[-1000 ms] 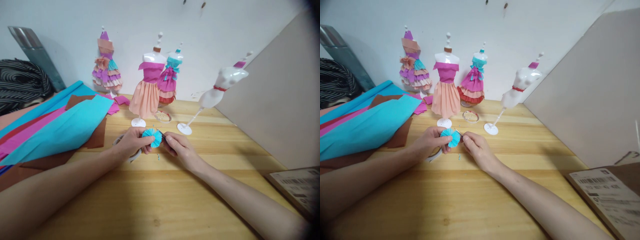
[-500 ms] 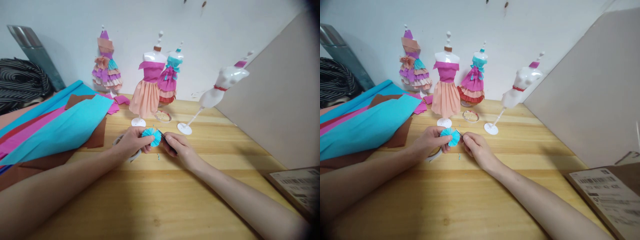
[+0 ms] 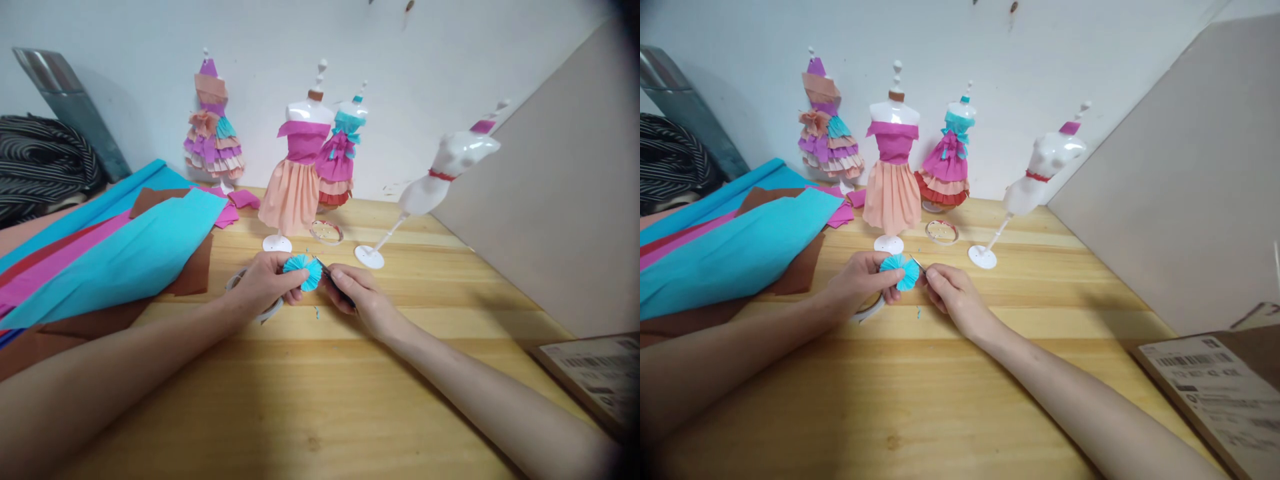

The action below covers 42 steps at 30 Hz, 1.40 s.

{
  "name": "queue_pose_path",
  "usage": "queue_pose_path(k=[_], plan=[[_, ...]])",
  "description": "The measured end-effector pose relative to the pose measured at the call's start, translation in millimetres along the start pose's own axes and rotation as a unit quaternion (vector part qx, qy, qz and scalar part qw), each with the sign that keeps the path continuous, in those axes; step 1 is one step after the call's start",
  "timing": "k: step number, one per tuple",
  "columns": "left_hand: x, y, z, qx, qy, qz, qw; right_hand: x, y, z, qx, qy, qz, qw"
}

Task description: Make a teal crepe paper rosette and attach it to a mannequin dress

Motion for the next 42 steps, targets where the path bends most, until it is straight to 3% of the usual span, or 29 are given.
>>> queue_pose_path(k=[27, 42], plan=[[-1, -0.5, -1, -0.014, -0.001, 0.000, 1.000, -2, -5, 2, 0.082, -0.059, -0.017, 0.995], [-2, -2.2, -2, -0.010, -0.003, -0.020, 1.000, -7, -15, -12, 0.183, -0.044, -0.078, 0.979]])
Point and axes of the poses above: each hand's wrist, its own x-axis away from the middle knuckle, its own y-axis out of the palm, z = x × y, the point moved 1 cm from there along -x, towards the middle knuckle, and after that the axes turned 15 degrees about -y, right-handed, at the moved point
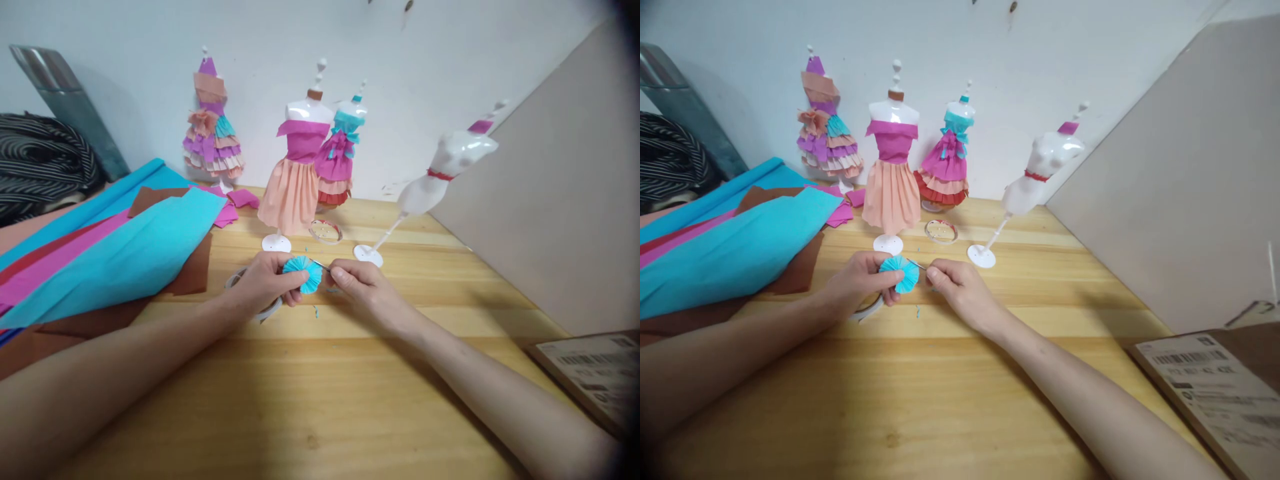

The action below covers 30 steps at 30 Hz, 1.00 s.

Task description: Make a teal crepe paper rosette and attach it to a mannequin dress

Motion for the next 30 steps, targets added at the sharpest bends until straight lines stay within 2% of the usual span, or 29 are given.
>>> queue_pose_path(k=[6, 18, 20, 22, 26, 30], plan=[[1, 0.2, 2, -0.012, -0.003, -0.003, 1.000, -1, -4, -1, 0.036, -0.011, -0.021, 0.999], [-1, -1.3, -1, 0.005, -0.001, -0.015, 1.000, 0, -4, 0, 0.016, -0.018, 0.002, 1.000], [-2, -1.5, -2, 0.008, -0.001, -0.015, 1.000, 0, -2, 3, -0.027, -0.011, 0.022, 0.999], [-3, -1.8, -2, 0.017, -0.001, -0.015, 1.000, 0, 3, 9, -0.111, 0.016, 0.057, 0.992], [-5, -2.4, -4, 0.035, -0.004, -0.031, 0.999, -1, 11, 17, -0.308, 0.092, 0.120, 0.939], [-4, -2.9, -6, 0.027, 0.004, -0.060, 0.998, -1, 14, 12, -0.400, 0.072, 0.154, 0.900]])
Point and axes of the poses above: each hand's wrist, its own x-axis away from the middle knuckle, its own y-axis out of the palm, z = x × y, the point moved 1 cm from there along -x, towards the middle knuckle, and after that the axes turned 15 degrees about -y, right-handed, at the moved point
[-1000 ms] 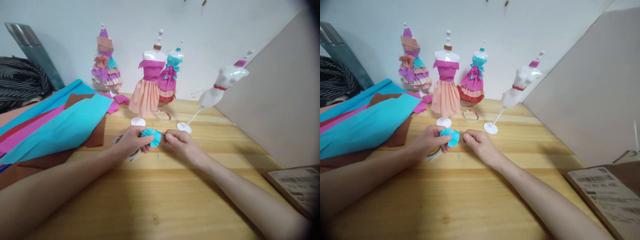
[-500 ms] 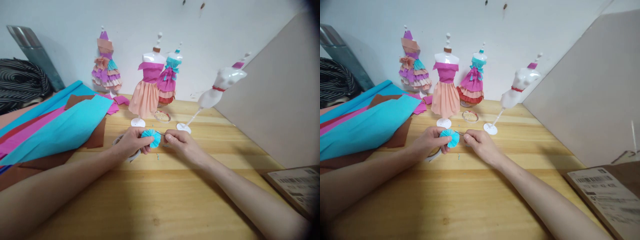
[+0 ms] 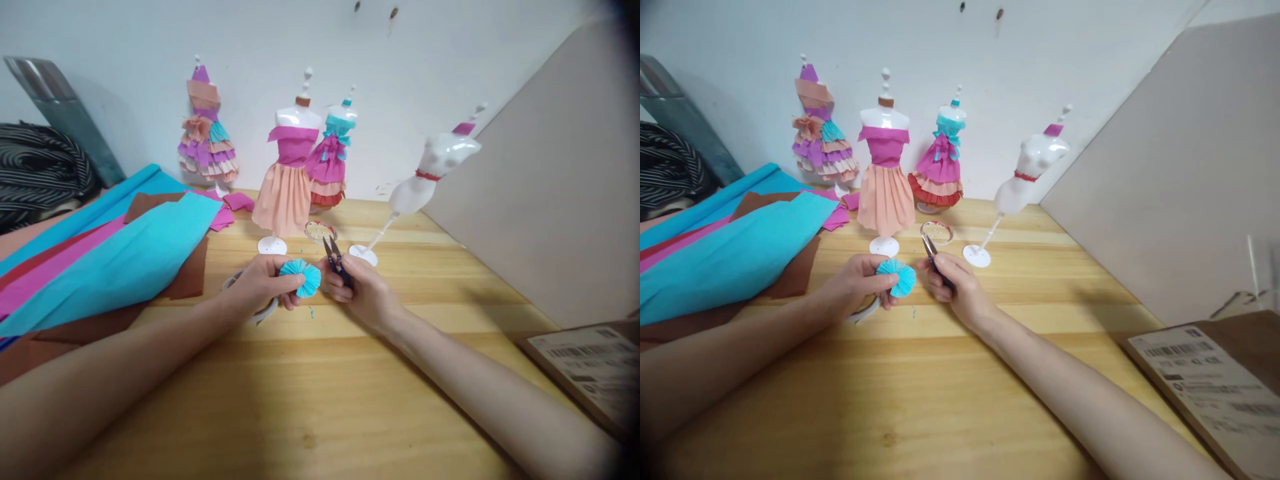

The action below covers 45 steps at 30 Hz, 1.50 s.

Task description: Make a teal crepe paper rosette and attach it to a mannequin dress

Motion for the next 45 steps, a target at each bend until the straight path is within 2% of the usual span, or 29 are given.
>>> queue_pose_path(k=[3, 7, 11, 14, 22, 26, 30, 35, 38, 41, 45], plan=[[0, -0.6, -1, -0.007, 0.006, -0.020, 1.000, 2, 4, -2, -0.024, -0.006, -0.010, 1.000], [-1, -2.0, -2, -0.001, 0.014, -0.036, 0.999, 4, 5, 0, 0.011, -0.026, -0.008, 1.000], [-1, -1.8, -1, -0.005, 0.009, -0.029, 1.000, 5, 4, 0, 0.044, -0.054, -0.002, 0.998], [1, -0.3, 2, -0.025, 0.000, -0.025, 0.999, 6, 5, 0, 0.058, -0.045, -0.016, 0.997], [4, 1.6, 5, -0.060, -0.015, -0.024, 0.998, 9, 11, -1, 0.177, -0.061, -0.054, 0.981], [5, 0.4, 5, -0.063, -0.010, -0.030, 0.998, 9, 12, 0, 0.184, -0.065, -0.034, 0.980], [3, 0.0, 3, -0.048, 0.014, -0.040, 0.998, 10, 15, -1, 0.152, -0.061, -0.017, 0.986], [3, 1.1, 0, -0.021, 0.019, -0.031, 0.999, 9, 18, -2, 0.056, 0.002, 0.013, 0.998], [2, -0.2, 0, 0.017, 0.014, -0.021, 1.000, 9, 17, -1, 0.011, 0.017, 0.027, 0.999], [1, -2.6, 1, 0.050, -0.008, -0.008, 0.999, 9, 17, -1, -0.010, 0.018, 0.017, 1.000], [0, -2.7, 3, -0.023, -0.011, -0.022, 0.999, 12, 19, -2, -0.022, 0.016, -0.023, 0.999]])
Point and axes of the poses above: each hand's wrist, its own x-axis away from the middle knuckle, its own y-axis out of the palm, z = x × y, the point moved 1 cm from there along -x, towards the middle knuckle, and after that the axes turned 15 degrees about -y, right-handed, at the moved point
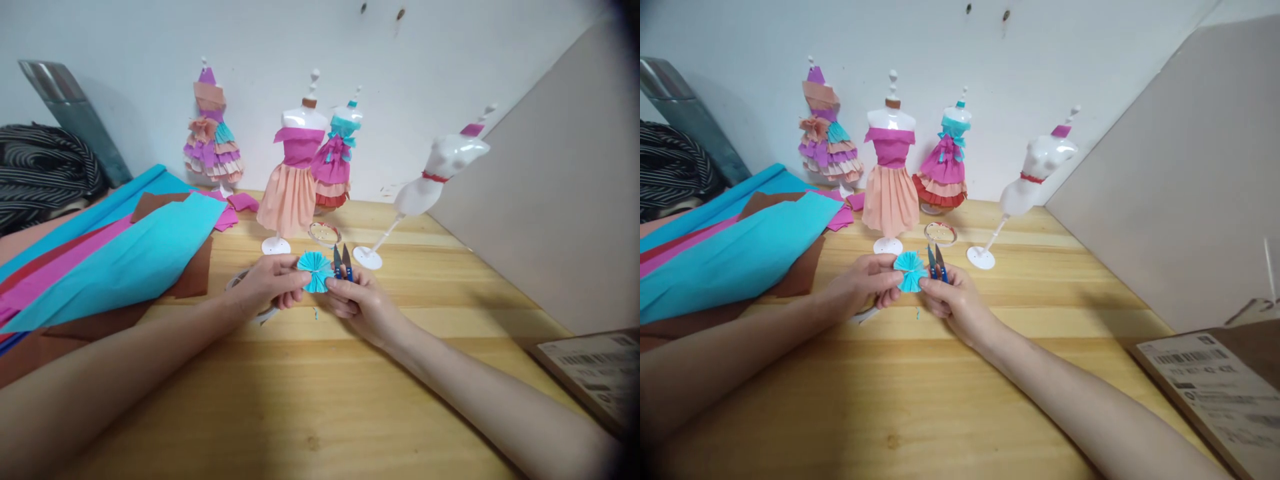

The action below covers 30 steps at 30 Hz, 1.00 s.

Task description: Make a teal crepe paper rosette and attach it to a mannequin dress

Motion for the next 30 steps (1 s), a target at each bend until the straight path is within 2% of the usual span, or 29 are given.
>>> queue_pose_path(k=[4, 8, 12, 15, 17, 20, 24, 28, 30], plan=[[1, 1.8, 0, -0.039, 0.010, 0.029, 0.999, 1, 1, 2, 0.010, 0.002, -0.012, 1.000], [2, 4.4, 0, -0.067, 0.017, 0.052, 0.996, -1, -1, 2, 0.026, -0.006, 0.002, 1.000], [5, 8.9, 2, -0.098, 0.016, 0.055, 0.994, -3, -7, 3, 0.086, -0.045, 0.022, 0.995], [7, 12.6, 3, -0.112, 0.039, 0.038, 0.992, -4, -9, 6, 0.112, -0.070, 0.019, 0.991], [9, 13.8, 4, -0.127, 0.054, 0.031, 0.990, -4, -9, 7, 0.108, -0.073, 0.016, 0.991], [11, 12.5, 4, -0.148, 0.036, 0.048, 0.987, -3, -6, 5, 0.097, -0.058, 0.029, 0.993], [10, 9.5, 3, -0.107, 0.010, 0.055, 0.993, -2, -5, 3, 0.100, -0.050, 0.042, 0.993], [6, 10.7, 1, -0.061, 0.033, 0.017, 0.997, -3, -8, 9, 0.114, -0.081, 0.039, 0.989], [4, 11.8, 0, -0.050, 0.042, 0.016, 0.998, -3, -7, 10, 0.128, -0.087, 0.025, 0.988]])
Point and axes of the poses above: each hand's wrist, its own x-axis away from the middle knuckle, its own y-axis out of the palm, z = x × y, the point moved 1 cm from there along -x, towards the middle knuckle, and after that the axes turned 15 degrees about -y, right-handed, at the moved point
